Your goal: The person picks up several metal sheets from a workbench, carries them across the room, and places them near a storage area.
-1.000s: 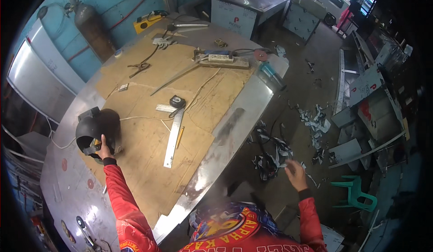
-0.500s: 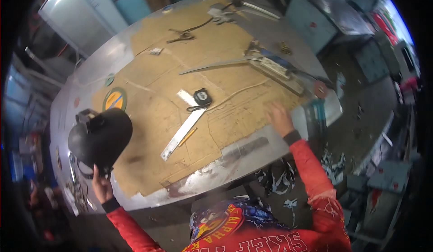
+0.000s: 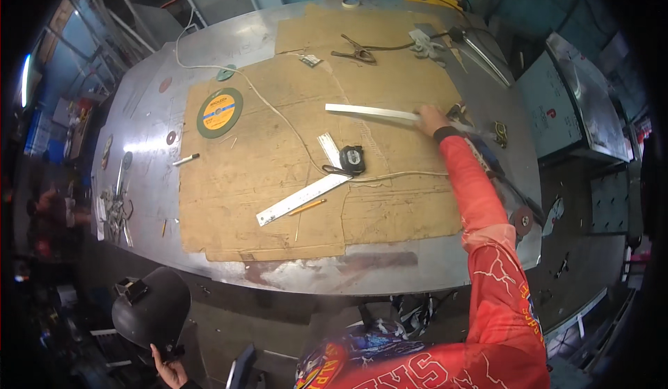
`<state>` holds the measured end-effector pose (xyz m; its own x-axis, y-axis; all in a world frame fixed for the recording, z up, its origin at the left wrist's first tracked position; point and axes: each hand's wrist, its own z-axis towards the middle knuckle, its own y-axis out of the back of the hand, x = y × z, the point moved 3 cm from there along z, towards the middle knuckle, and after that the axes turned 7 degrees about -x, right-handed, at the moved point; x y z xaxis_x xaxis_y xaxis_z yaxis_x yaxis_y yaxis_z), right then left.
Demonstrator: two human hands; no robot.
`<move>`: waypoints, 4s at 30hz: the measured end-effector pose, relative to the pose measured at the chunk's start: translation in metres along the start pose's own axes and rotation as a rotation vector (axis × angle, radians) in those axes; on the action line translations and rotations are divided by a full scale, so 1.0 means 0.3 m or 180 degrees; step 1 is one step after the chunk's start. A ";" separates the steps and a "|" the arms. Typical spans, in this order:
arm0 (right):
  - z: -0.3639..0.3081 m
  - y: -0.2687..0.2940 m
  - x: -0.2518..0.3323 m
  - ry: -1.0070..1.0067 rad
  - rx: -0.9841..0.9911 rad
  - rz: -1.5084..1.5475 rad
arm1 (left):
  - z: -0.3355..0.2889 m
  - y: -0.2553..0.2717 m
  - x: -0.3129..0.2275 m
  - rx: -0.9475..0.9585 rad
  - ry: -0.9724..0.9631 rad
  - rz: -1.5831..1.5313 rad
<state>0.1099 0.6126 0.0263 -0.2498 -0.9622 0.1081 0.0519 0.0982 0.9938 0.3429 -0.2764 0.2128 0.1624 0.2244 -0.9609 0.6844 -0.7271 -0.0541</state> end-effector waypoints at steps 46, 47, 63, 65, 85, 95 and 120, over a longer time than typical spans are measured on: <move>-1.430 0.355 1.605 -0.1921 -0.1002 0.2044 | 1.573 -0.670 0.030 0.0945 -0.2414 0.0636; -1.343 0.378 1.659 -0.1623 -0.0698 0.1955 | 1.227 -0.748 -0.012 0.1978 -0.2307 0.0644; -1.021 0.445 1.864 -0.0015 -0.0027 0.3989 | 0.257 -0.704 -0.079 0.5188 -0.2587 0.2012; -1.000 0.453 1.867 -0.0057 -0.0114 0.4385 | 0.227 -0.710 -0.081 0.5120 -0.1031 0.1377; -0.751 0.413 2.332 0.0481 0.0795 0.6626 | 0.564 -0.537 -0.203 0.4919 0.0956 0.0182; -0.642 0.510 3.006 0.1094 0.0954 0.6838 | 1.042 -0.158 -0.234 0.5828 0.0635 0.0116; 0.826 -0.429 2.759 -0.0049 -0.0811 0.0812 | 1.548 1.073 -0.052 -0.1659 0.1594 -0.1571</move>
<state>-0.3432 -0.1336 -0.0058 -0.2121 -0.9108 0.3543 0.3533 0.2665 0.8968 0.2307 -0.8151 0.0841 -0.0288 0.7830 -0.6214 0.9768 -0.1098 -0.1837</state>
